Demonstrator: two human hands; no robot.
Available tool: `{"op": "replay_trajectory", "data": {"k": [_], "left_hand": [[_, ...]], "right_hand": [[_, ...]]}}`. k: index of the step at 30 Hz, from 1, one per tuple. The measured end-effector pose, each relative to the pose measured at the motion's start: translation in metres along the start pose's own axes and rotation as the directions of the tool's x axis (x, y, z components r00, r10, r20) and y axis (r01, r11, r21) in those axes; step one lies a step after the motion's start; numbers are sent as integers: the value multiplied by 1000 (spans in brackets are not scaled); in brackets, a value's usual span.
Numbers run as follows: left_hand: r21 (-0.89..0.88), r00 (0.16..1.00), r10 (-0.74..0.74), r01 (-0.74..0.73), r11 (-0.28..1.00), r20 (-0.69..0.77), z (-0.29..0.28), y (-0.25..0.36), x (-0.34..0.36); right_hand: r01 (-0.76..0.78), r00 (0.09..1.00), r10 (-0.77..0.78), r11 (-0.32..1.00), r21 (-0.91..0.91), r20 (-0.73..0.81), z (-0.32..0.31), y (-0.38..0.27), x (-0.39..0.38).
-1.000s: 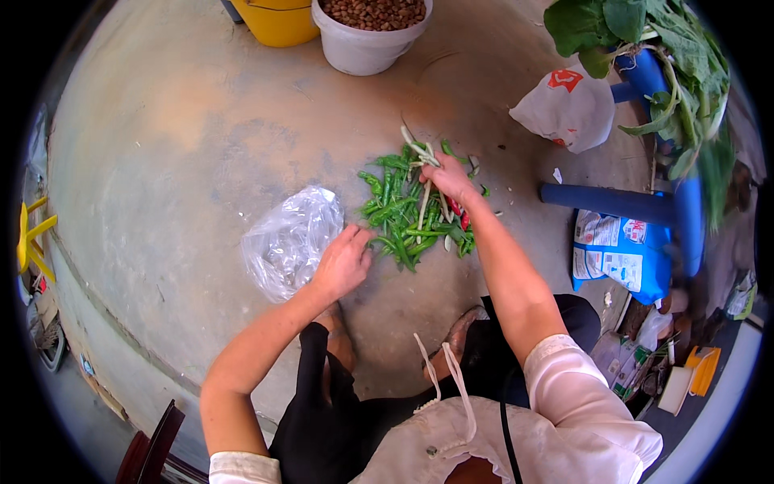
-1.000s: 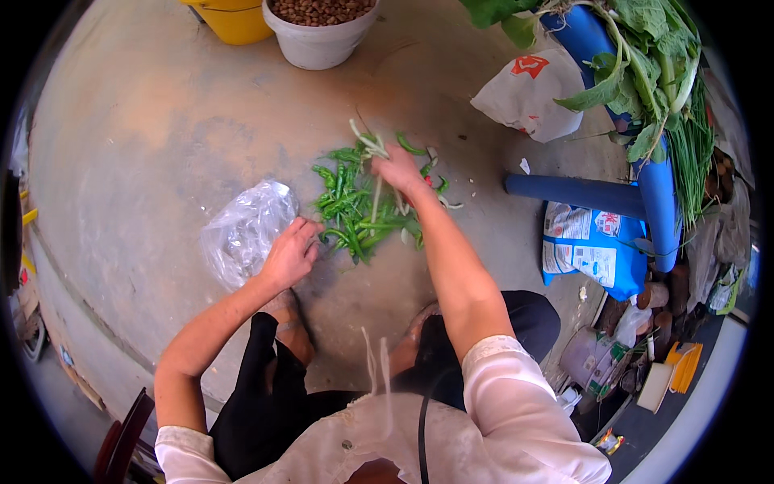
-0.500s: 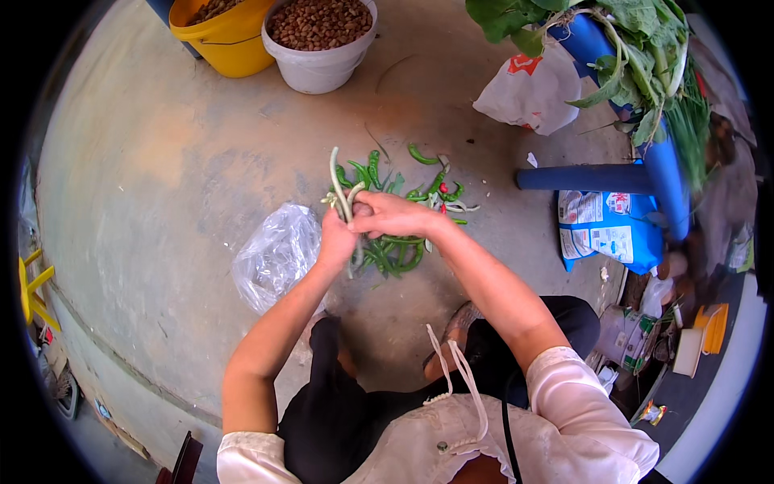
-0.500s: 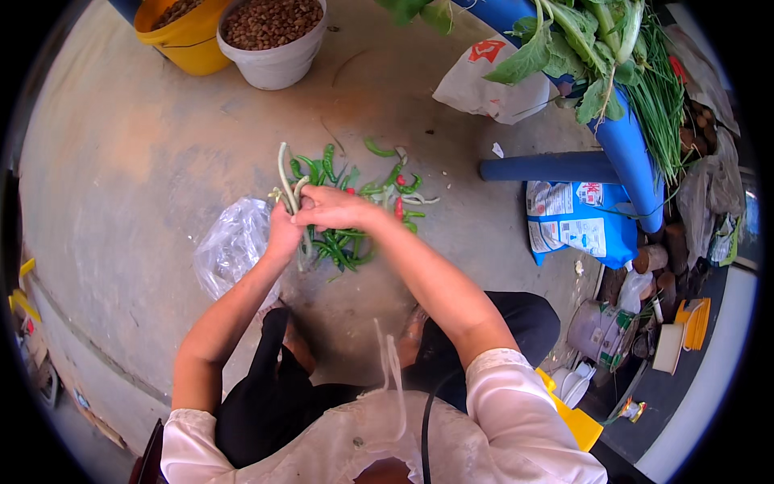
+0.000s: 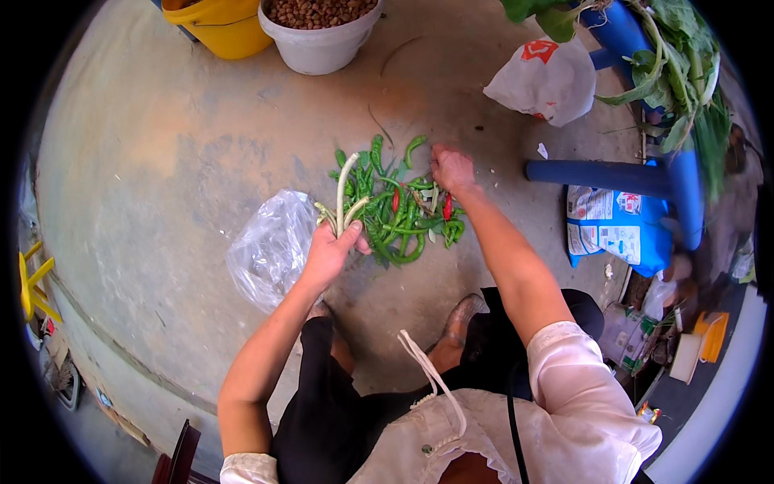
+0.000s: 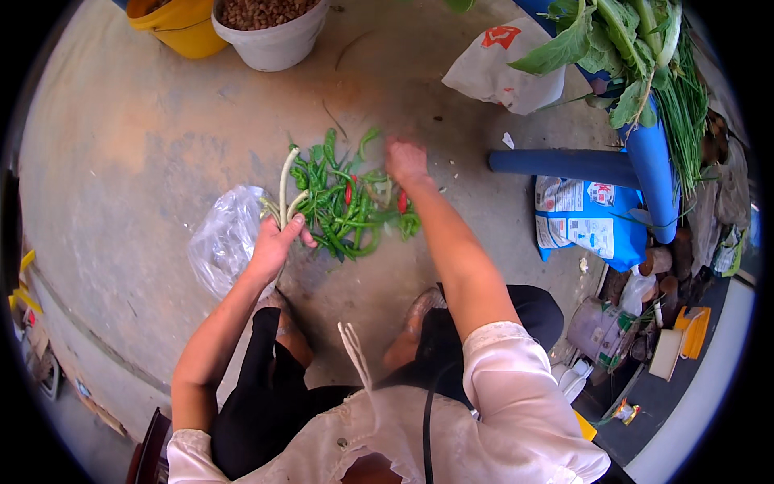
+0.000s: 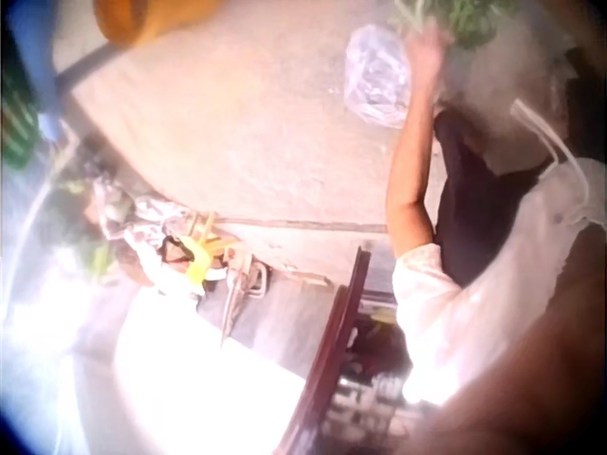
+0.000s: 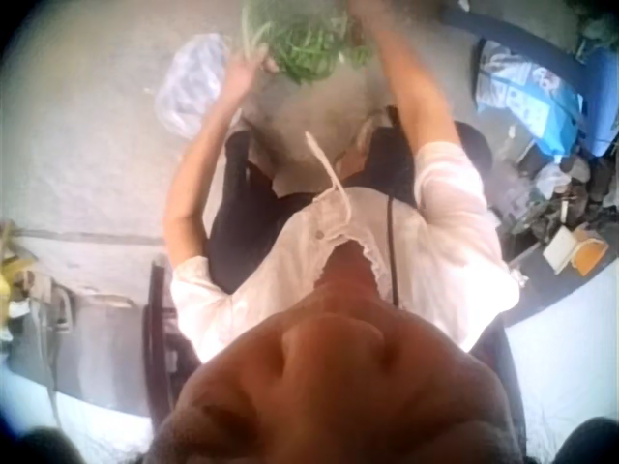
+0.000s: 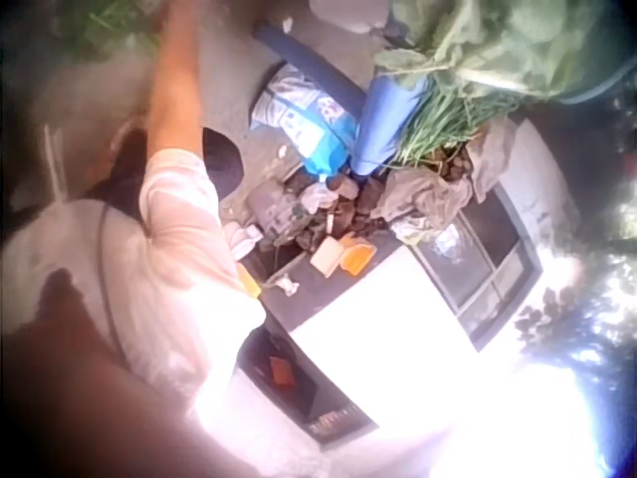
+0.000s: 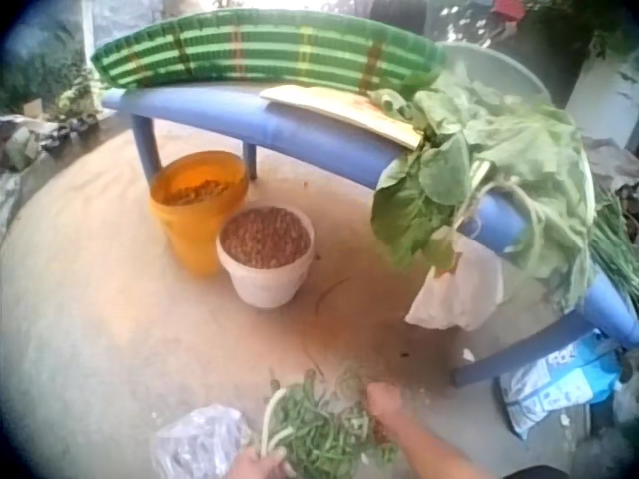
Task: The person sits on the floor sorting green and red chili peppers into a plastic bag. They then stand up, walk to a refrigerator, and place the bag of peppers inside. Finally, they wash a bowl of diced potatoes in a pink strainer under running water.
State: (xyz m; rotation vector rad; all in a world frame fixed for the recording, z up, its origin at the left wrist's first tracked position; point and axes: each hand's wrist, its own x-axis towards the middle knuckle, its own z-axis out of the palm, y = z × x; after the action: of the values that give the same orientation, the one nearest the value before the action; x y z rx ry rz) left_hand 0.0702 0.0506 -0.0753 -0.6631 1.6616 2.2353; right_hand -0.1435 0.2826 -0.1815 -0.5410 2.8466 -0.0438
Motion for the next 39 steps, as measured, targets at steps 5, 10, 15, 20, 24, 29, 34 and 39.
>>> {"op": "replay_trajectory", "data": {"k": [5,10,15,20,24,29,34,39], "left_hand": [[-78,997,-74,71,994,-32,2,-15,1],[-163,989,-142,136,977,-29,18,-22,17],[-120,989,-142,138,983,-32,29,-17,24],[-186,983,-184,182,966,4,23,-24,15],[-406,959,-269,280,870,86,22,-30,9],[-435,956,-276,290,853,96,20,-29,14],[-385,959,-269,283,879,90,21,-30,19],[-356,956,-279,291,888,86,18,-38,16]], "right_hand": [[-60,978,156,852,520,-142,-43,10,-8],[214,935,-264,952,220,235,-65,29,-32],[251,906,-322,931,265,276,-34,12,-66],[162,920,-243,950,267,308,-30,7,-66],[27,829,-285,880,474,481,-46,45,-44],[-187,834,-151,827,530,530,-64,48,-42],[78,875,-142,985,155,463,-40,4,-66],[67,843,-133,987,144,520,-35,-8,-70]]}}
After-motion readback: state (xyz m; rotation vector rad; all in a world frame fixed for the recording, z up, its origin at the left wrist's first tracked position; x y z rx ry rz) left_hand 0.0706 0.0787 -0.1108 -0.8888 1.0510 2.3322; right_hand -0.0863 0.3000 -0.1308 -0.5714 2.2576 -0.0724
